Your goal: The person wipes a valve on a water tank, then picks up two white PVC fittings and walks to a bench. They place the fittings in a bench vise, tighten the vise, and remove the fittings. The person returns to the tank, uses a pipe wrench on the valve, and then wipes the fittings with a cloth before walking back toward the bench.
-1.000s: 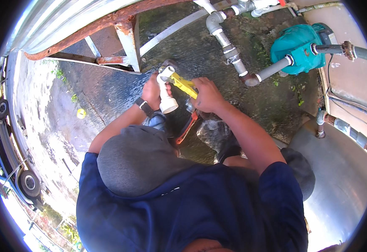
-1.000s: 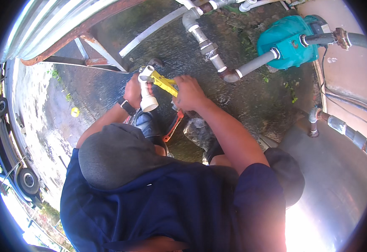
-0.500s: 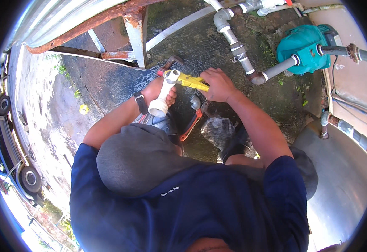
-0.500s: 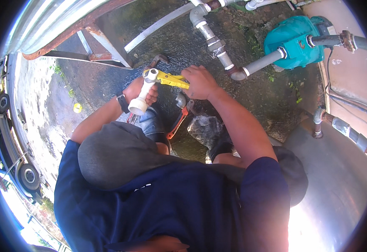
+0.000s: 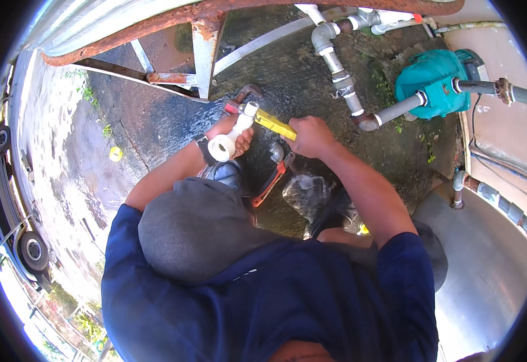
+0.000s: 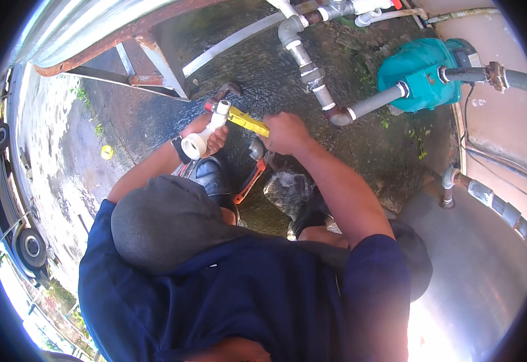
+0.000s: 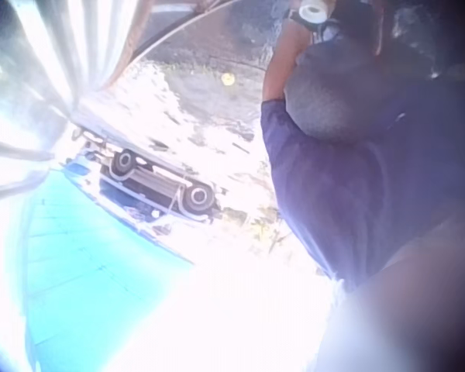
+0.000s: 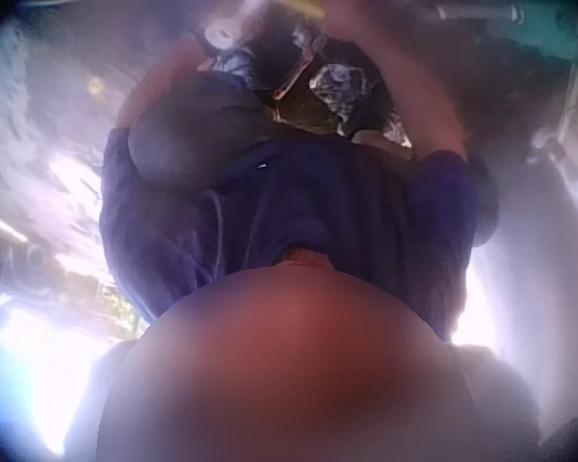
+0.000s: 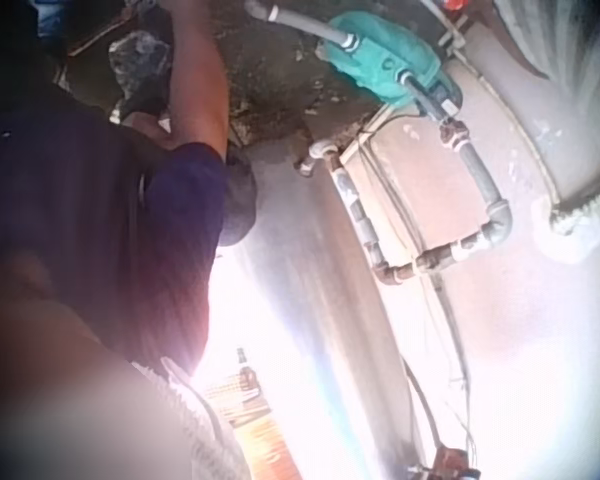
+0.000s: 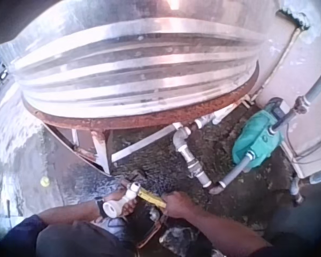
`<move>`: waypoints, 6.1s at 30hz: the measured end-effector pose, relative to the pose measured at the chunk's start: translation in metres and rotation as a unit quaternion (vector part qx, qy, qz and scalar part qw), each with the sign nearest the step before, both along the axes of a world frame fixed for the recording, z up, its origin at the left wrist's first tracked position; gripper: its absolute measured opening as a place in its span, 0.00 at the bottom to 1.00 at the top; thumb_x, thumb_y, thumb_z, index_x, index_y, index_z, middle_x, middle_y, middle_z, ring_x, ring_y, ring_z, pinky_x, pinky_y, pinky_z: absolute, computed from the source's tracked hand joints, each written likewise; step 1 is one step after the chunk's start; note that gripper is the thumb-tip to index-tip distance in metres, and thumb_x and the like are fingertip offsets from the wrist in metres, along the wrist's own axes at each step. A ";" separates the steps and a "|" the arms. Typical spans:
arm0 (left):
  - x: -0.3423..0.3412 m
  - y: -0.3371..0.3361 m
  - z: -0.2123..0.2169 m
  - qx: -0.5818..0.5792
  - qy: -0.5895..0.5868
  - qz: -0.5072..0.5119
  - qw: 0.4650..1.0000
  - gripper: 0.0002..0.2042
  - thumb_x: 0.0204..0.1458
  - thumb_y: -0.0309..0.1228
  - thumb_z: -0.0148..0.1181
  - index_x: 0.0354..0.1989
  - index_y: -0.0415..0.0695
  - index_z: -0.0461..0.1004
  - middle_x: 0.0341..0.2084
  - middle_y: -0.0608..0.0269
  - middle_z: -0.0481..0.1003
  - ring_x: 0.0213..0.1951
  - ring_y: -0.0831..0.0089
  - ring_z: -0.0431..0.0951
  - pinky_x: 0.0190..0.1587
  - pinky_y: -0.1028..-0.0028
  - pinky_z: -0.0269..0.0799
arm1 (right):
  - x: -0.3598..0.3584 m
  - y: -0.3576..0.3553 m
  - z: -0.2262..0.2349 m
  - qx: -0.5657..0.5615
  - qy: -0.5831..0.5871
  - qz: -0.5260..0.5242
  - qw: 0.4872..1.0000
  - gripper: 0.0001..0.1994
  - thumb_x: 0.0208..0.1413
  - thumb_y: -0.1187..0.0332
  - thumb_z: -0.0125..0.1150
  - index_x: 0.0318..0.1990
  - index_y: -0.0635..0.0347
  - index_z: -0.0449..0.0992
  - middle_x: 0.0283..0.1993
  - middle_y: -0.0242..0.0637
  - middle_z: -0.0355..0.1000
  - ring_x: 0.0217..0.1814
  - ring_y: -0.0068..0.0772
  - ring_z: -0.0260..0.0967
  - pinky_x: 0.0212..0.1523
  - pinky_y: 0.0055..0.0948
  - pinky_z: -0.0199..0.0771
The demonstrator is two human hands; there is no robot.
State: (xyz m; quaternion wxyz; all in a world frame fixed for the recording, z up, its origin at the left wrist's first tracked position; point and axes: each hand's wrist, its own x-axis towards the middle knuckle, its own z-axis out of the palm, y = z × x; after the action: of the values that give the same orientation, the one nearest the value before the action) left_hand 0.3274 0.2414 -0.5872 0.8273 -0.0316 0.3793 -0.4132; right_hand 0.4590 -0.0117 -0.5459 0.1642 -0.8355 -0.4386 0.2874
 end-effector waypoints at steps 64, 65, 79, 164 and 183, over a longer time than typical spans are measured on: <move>-0.029 -0.029 0.042 0.301 -0.345 0.169 0.873 0.26 0.54 0.13 0.55 0.62 0.44 0.62 0.54 0.61 0.70 0.59 0.67 0.71 0.61 0.65 0.66 | -0.013 0.053 0.056 0.429 0.067 0.032 0.900 0.09 0.47 0.74 0.69 0.37 0.55 0.79 0.36 0.35 0.73 0.37 0.42 0.75 0.36 0.37 0.76; -0.029 -0.030 0.039 0.310 -0.349 0.172 0.868 0.26 0.54 0.13 0.55 0.62 0.44 0.62 0.54 0.61 0.70 0.58 0.68 0.71 0.61 0.65 0.66 | -0.013 0.052 0.055 0.426 0.053 0.040 0.902 0.09 0.47 0.74 0.69 0.37 0.55 0.79 0.36 0.35 0.73 0.37 0.42 0.75 0.35 0.37 0.76; -0.027 -0.026 0.021 0.455 -0.381 0.168 0.787 0.24 0.54 0.12 0.56 0.58 0.45 0.63 0.50 0.64 0.70 0.55 0.72 0.72 0.58 0.70 0.69 | -0.021 0.049 0.043 0.326 0.011 0.037 0.944 0.10 0.52 0.71 0.67 0.43 0.52 0.80 0.34 0.36 0.69 0.36 0.42 0.74 0.35 0.40 0.74; -0.024 0.012 0.059 0.250 -0.265 -0.135 0.922 0.34 0.41 0.39 0.64 0.53 0.23 0.71 0.24 0.55 0.75 0.18 0.75 0.72 0.18 0.78 0.68 | 0.017 0.027 0.017 0.211 0.028 0.079 0.974 0.15 0.45 0.64 0.74 0.37 0.58 0.75 0.45 0.38 0.73 0.47 0.42 0.73 0.45 0.38 0.75; -0.082 0.145 0.048 0.604 -0.405 -0.615 0.306 0.16 0.57 0.43 0.58 0.42 0.44 0.82 0.39 0.51 0.81 0.43 0.55 0.81 0.47 0.58 0.75 | -0.010 0.054 -0.032 -0.114 0.057 0.224 0.966 0.07 0.47 0.64 0.67 0.32 0.51 0.86 0.37 0.36 0.82 0.39 0.37 0.81 0.34 0.43 0.82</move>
State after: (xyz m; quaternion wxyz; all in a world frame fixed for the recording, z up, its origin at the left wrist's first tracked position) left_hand 0.2449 0.3859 -0.5389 0.1712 0.8902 0.0500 -0.4191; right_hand 0.4492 0.0428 -0.5777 0.0243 -0.7114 -0.5688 0.4121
